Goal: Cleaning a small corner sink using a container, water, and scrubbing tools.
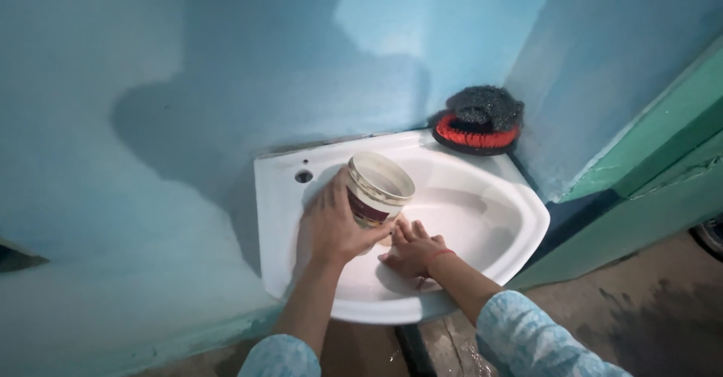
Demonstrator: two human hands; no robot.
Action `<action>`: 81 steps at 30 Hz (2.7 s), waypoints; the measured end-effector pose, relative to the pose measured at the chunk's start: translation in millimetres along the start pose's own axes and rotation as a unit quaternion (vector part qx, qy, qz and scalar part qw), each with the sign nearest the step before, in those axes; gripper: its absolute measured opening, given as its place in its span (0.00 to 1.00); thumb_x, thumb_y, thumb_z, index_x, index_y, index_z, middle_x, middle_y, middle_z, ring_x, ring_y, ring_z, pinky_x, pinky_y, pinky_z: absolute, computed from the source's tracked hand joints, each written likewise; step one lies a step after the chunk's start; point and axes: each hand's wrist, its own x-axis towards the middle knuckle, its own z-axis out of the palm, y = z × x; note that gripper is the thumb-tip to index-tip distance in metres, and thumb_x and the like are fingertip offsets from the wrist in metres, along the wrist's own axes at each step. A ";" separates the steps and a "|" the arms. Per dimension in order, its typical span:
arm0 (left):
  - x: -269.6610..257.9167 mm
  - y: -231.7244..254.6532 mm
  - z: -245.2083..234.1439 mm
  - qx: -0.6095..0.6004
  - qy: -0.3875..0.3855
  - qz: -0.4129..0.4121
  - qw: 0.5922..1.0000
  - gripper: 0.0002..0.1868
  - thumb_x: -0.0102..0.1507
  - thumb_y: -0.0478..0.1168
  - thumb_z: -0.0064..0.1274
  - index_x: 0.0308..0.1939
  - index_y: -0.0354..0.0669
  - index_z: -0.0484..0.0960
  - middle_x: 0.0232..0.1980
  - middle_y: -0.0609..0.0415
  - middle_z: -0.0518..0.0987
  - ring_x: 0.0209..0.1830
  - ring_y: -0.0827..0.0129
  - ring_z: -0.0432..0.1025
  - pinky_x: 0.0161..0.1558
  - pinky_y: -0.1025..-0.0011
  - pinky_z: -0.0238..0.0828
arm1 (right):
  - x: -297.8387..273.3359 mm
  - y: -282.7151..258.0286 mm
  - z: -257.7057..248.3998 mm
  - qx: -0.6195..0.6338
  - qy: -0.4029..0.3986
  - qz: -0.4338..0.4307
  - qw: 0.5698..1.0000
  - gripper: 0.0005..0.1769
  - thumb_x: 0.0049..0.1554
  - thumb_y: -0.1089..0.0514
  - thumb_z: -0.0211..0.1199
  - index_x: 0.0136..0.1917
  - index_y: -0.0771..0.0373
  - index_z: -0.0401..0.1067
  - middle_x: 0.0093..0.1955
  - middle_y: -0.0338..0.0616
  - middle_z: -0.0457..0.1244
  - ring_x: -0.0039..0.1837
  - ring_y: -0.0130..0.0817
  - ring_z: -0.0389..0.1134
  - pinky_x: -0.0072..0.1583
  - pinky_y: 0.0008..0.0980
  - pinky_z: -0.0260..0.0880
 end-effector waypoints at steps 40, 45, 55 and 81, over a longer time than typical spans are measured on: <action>11.7 5.1 -6.2 0.030 -0.071 -0.054 0.996 0.66 0.40 0.63 0.74 0.73 0.41 0.56 0.67 0.41 0.70 0.66 0.46 0.67 0.64 0.49 0.64 | -13.6 -8.3 -39.8 -0.024 -0.002 -0.003 1.000 0.33 0.60 0.29 0.46 0.78 0.24 0.57 0.85 0.42 0.39 0.79 0.62 0.49 0.76 0.50 0.57; 6.9 -5.3 2.0 0.017 -0.046 -0.018 0.999 0.67 0.39 0.63 0.76 0.73 0.40 0.56 0.66 0.39 0.69 0.65 0.44 0.67 0.63 0.48 0.64 | -18.5 40.2 -32.8 -0.161 -0.050 -0.055 0.984 0.42 0.61 0.24 0.42 0.84 0.25 0.35 0.89 0.39 0.26 0.86 0.56 0.33 0.79 0.55 0.46; 1.9 -1.2 -3.1 0.003 -0.018 -0.010 1.000 0.64 0.40 0.63 0.74 0.72 0.42 0.59 0.65 0.41 0.72 0.63 0.46 0.69 0.62 0.49 0.67 | -38.4 30.2 -21.0 -0.098 -0.099 0.034 0.990 0.56 0.63 0.20 0.34 0.83 0.67 0.38 0.86 0.56 0.36 0.85 0.50 0.36 0.81 0.50 0.37; -0.2 22.2 -22.3 -0.009 -0.003 0.013 1.000 0.62 0.38 0.58 0.78 0.68 0.41 0.62 0.63 0.40 0.73 0.61 0.43 0.70 0.59 0.49 0.68 | 19.7 7.1 41.5 0.103 -0.140 -0.488 0.856 0.34 0.68 0.43 0.32 0.85 0.48 0.43 0.90 0.39 0.33 0.88 0.34 0.32 0.83 0.36 0.30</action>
